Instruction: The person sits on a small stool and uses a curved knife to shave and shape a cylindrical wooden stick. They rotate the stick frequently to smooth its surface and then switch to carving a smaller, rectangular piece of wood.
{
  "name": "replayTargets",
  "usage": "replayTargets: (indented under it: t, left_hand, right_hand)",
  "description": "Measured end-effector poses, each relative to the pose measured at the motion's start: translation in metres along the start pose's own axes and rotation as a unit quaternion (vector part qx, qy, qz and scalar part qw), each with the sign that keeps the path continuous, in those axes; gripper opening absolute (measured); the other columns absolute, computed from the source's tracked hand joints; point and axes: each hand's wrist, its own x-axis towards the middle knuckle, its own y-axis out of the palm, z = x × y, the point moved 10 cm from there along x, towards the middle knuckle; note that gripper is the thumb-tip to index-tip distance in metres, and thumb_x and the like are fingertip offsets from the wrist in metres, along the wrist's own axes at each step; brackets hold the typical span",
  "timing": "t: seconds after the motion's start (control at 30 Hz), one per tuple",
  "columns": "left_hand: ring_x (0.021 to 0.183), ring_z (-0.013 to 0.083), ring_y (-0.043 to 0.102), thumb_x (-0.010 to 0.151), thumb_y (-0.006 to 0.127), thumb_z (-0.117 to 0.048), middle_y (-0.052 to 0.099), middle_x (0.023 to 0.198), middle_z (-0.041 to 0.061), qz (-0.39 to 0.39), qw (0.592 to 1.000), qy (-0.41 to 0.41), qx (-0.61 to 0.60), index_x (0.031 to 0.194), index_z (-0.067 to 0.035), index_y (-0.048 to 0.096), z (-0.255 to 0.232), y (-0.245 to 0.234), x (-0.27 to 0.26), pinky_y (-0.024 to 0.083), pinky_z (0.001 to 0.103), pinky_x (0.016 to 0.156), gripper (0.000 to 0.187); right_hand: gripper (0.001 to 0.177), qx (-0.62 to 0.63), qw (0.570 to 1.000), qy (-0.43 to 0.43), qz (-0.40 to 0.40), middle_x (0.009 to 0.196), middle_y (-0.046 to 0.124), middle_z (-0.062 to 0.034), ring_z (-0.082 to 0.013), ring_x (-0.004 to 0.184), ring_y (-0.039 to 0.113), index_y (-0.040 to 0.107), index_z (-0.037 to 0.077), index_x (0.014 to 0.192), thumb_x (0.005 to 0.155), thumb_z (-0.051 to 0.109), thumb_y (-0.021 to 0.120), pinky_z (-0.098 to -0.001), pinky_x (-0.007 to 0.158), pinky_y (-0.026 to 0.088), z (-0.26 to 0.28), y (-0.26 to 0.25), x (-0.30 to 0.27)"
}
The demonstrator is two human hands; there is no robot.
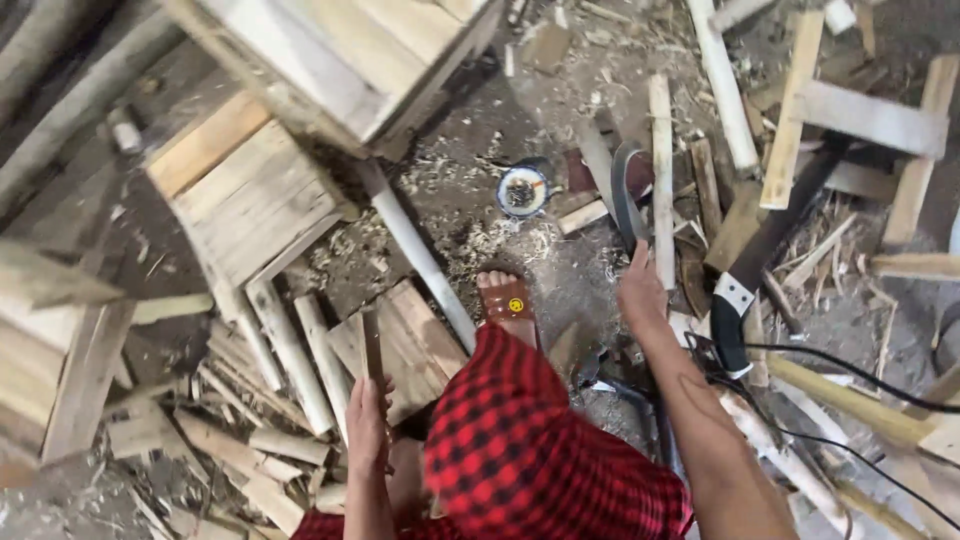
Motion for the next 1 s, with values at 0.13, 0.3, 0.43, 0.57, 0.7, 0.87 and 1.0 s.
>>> replayTargets:
  t: [0.13,0.3,0.43,0.57,0.7,0.87,1.0]
  left_hand:
    - [0.067,0.0152,0.049,0.092,0.037,-0.049,0.064,0.081,0.007,0.023,0.999,0.01,0.028,0.103,-0.006,0.064,0.026,0.015,0.042,0.04,0.027,0.063,0.052]
    - [0.062,0.0202,0.046,0.097,0.025,-0.039,0.055,0.066,0.009,0.023,0.987,0.05,0.148,0.097,-0.004,0.071,0.005,0.04,0.06,0.038,0.036,0.058,0.058]
    - [0.066,0.0329,0.036,0.056,0.043,0.007,0.04,0.071,0.013,0.059,0.882,0.311,0.348,0.075,-0.003,0.032,0.021,0.055,0.08,0.028,0.046,0.062,0.024]
    - [0.073,0.0313,0.059,0.078,0.053,-0.029,0.064,0.083,0.017,-0.017,0.979,0.088,0.181,0.089,-0.001,0.059,-0.008,0.056,0.073,0.044,0.039,0.06,0.031]
    - [0.068,0.0168,0.059,0.098,0.043,-0.031,0.06,0.082,0.007,-0.044,0.988,-0.032,-0.146,0.103,-0.007,0.056,0.029,0.049,0.081,0.049,0.027,0.057,0.028]
    - [0.069,0.019,0.06,0.097,0.045,-0.028,0.059,0.082,0.007,-0.043,0.986,-0.038,-0.156,0.098,-0.007,0.051,0.052,0.048,0.086,0.055,0.028,0.057,0.022]
    - [0.074,0.0157,0.054,0.094,0.052,-0.022,0.056,0.081,0.004,-0.043,0.994,-0.005,-0.103,0.091,-0.007,0.057,0.11,0.038,0.117,0.048,0.027,0.065,0.016]
  right_hand:
    - [0.079,-0.038,0.998,0.048,-0.022,0.135,0.031,-0.0204,-0.0459,0.117,0.04,0.01,0.011,0.147,0.086,-0.003,0.056,-0.0557,0.086,0.039,-0.068,0.037,0.072]
    - [0.057,-0.065,0.946,-0.151,-0.278,0.113,0.05,-0.0194,-0.0377,0.104,0.048,0.042,0.006,0.135,0.079,0.006,0.054,-0.0461,0.089,0.039,-0.065,0.016,0.053]
    - [0.039,0.019,0.943,-0.2,-0.264,0.099,0.048,-0.0225,-0.0394,0.094,0.048,0.046,-0.002,0.124,0.086,0.005,0.039,-0.0464,0.086,0.039,-0.087,0.022,0.005]
    - [0.034,-0.055,0.931,-0.253,-0.257,0.101,0.053,-0.0155,-0.0307,0.093,0.052,0.056,0.001,0.109,0.077,-0.006,0.046,-0.0387,0.08,0.047,-0.136,0.019,-0.023]
    - [0.024,-0.081,0.923,-0.211,-0.31,0.108,0.068,-0.0098,-0.023,0.084,0.067,0.064,-0.006,0.102,0.088,0.001,0.046,-0.0282,0.06,0.05,-0.185,-0.009,-0.025]
    - [0.034,-0.037,0.989,-0.129,0.056,0.095,0.053,-0.0192,-0.0274,0.073,0.046,0.055,-0.001,0.11,0.083,-0.01,0.037,-0.0305,0.055,0.037,-0.147,0.102,-0.056]
    - [0.028,-0.344,0.915,-0.203,0.054,0.094,0.056,-0.008,-0.0238,0.086,0.057,0.056,0.013,0.108,0.086,0.03,0.055,-0.0384,0.073,0.044,-0.185,0.204,-0.043]
